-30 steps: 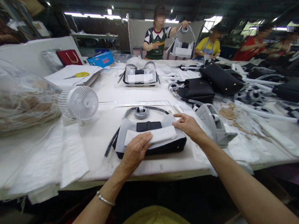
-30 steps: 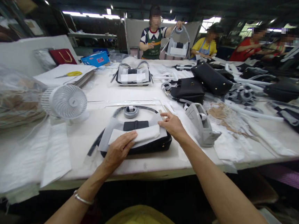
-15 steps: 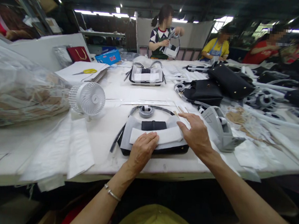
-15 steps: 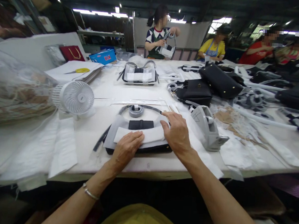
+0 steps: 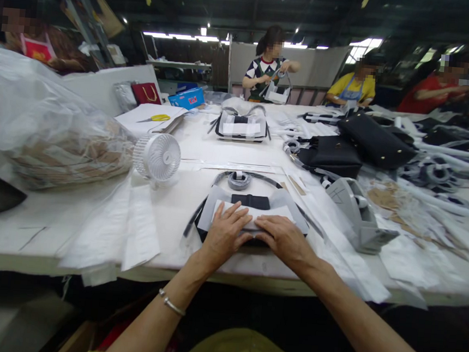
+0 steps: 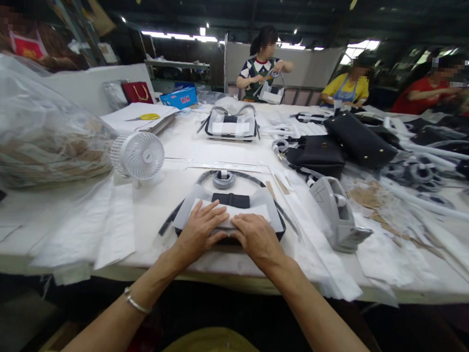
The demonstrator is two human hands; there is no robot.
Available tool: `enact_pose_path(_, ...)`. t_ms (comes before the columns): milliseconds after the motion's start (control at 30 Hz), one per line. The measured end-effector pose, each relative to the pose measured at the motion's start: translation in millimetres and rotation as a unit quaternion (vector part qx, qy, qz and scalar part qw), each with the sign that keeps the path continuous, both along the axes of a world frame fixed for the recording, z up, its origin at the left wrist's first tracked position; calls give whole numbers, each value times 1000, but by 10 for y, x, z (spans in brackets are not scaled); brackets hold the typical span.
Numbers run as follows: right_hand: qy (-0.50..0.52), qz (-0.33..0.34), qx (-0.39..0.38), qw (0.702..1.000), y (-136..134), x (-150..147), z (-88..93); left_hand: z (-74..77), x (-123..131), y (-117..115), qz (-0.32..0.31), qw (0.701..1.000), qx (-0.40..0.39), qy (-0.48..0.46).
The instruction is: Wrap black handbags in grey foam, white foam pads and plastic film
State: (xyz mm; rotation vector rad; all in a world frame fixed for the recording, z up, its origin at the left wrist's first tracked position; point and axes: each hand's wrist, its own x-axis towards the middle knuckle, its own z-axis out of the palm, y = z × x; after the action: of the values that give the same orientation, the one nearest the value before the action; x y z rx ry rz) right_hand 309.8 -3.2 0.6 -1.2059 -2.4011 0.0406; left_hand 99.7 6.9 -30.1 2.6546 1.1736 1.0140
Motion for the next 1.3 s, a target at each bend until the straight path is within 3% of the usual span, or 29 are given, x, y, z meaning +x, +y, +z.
enact_pose_path(133,-47,34,-15,998,126,7,128,-76,-10,-26,27,1000,-12,-11)
enact_pose_path(300,-30,32,39,998,22,-14,-88,-146,-5,-37,16,999,-23,-19)
enact_pose_path(400,-50,11,55,997,-94,-52,-168,-122,7,-43,15,1000,-18,10)
enact_pose_path(567,-103,-18,51,993,-184,-185,-124,-87,35,-66,30,999,9,41)
enact_pose_path(700,-85,-41,33,995,-223,-249,-152,-102,45,-82,32,998,22,49)
enact_pose_path(1000,-92,-57,-11,994,-156,-275,-33,-49,2,-93,18,998,-35,43)
enact_pose_path(1300,-85,-101,-9,991,-133,-350,-146,-243,-36,-40,18,983,78,168)
